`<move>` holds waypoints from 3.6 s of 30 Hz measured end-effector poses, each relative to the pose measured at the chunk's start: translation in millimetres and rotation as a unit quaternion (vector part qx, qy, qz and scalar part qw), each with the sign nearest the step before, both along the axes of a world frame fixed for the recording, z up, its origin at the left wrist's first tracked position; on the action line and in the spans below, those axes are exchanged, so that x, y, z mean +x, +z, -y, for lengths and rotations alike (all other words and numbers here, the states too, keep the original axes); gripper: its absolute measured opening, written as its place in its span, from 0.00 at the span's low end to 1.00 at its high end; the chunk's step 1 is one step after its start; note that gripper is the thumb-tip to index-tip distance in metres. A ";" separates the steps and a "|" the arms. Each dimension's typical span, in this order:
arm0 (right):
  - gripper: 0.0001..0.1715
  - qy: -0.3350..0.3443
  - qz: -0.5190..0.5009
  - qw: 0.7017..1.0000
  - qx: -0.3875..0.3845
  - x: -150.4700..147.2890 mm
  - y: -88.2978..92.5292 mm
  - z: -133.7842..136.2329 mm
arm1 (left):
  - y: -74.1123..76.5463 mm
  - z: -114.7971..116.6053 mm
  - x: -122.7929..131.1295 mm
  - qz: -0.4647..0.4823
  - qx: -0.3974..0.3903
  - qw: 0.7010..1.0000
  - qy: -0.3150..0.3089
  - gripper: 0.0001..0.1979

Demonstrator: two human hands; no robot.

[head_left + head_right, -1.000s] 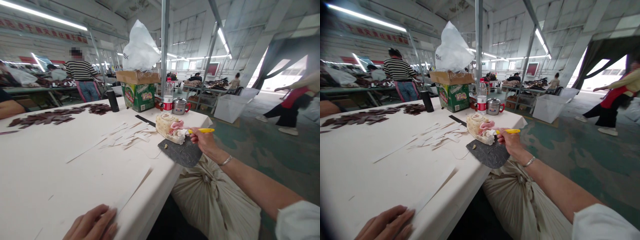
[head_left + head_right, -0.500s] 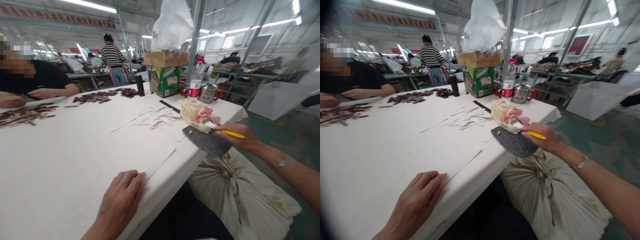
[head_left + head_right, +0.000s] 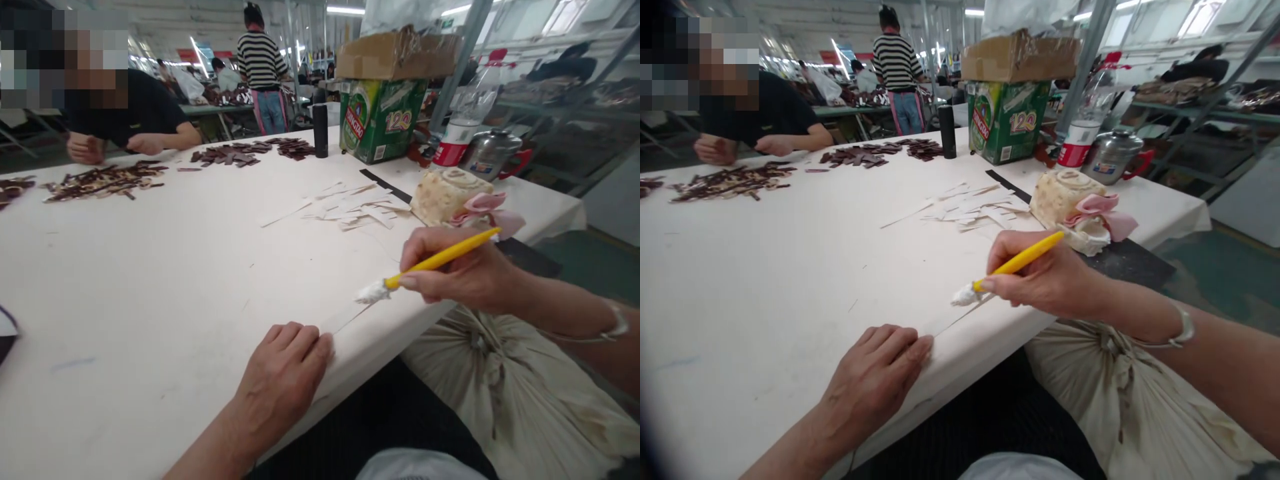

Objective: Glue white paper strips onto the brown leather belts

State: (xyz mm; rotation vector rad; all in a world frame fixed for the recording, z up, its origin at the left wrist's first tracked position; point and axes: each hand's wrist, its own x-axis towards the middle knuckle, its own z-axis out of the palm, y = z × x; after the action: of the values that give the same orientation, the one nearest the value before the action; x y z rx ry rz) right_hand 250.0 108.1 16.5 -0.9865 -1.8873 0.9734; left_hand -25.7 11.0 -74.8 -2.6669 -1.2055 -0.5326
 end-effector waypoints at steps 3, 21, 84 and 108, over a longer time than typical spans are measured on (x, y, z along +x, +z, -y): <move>0.08 0.149 0.086 0.985 0.017 -28.3 -8.3 -6.0 | 0.6 -1.8 -0.5 0.012 -0.016 1.000 -0.005 0.08; 0.05 0.119 0.273 0.953 0.053 31.0 -5.5 -61.0 | -0.9 -9.0 -3.4 0.092 -0.039 0.995 -0.017 0.09; 0.12 -0.185 -0.221 0.955 -0.076 84.3 15.5 -23.7 | 19.0 -352.8 92.9 -0.056 -0.190 0.954 0.223 0.16; 0.13 0.003 -0.056 0.992 -0.109 11.2 4.1 -33.9 | 8.4 -46.7 -20.1 -0.014 -0.075 0.995 -0.056 0.17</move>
State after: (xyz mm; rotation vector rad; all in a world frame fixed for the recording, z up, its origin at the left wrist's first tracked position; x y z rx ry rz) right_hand 261.2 142.1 20.6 -1.0289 -1.7172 1.2333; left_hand -45.7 57.7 -66.3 -2.8717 -1.1367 -0.4345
